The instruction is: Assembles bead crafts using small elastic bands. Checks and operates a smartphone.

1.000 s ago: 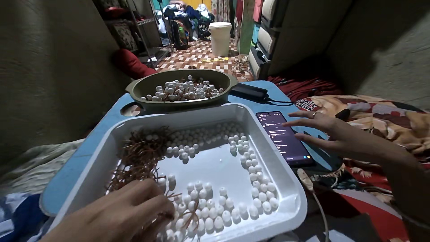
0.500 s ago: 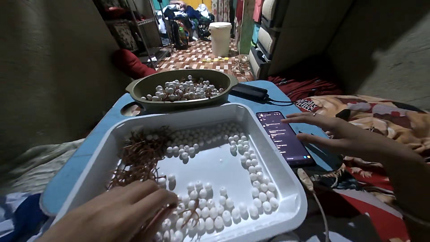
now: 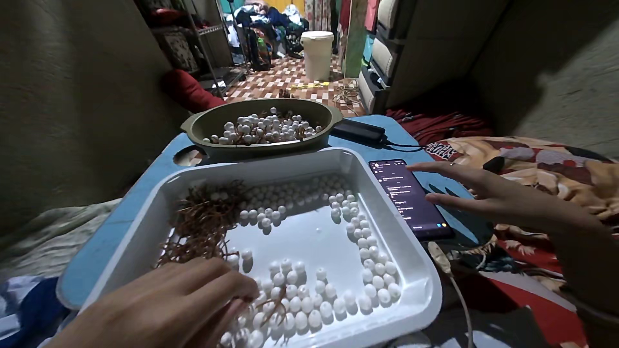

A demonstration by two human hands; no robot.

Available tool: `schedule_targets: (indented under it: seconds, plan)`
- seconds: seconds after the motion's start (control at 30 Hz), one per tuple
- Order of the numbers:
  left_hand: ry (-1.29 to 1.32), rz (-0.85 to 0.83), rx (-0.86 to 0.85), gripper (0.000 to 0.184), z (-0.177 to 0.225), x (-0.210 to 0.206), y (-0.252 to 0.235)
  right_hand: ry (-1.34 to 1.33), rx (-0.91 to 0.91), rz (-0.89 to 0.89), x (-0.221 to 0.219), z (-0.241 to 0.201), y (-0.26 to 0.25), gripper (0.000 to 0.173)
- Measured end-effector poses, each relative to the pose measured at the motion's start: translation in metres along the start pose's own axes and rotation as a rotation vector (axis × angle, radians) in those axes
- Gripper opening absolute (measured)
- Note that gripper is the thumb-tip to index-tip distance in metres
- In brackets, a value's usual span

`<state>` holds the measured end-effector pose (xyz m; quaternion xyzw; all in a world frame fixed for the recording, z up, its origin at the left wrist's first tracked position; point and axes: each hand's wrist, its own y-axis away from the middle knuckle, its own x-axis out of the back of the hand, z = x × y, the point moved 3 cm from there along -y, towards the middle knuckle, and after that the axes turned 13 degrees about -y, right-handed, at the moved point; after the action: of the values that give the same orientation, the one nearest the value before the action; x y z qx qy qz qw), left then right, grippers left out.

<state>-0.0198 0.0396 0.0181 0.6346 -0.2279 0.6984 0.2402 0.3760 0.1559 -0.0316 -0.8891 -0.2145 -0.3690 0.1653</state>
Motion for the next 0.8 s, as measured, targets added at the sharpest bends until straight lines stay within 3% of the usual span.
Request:
schedule_targets:
  seconds: [0.3,0.8]
  plan:
    - [-0.009,-0.017,0.006,0.022,-0.002,-0.004,-0.001,-0.271,-0.288,0.291,-0.031,0.007,-0.019,0.064]
    - [0.032,-0.076,-0.014,0.023,-0.004,-0.015,-0.003,-0.412,-0.364,0.456,-0.048,0.000,-0.023,0.063]
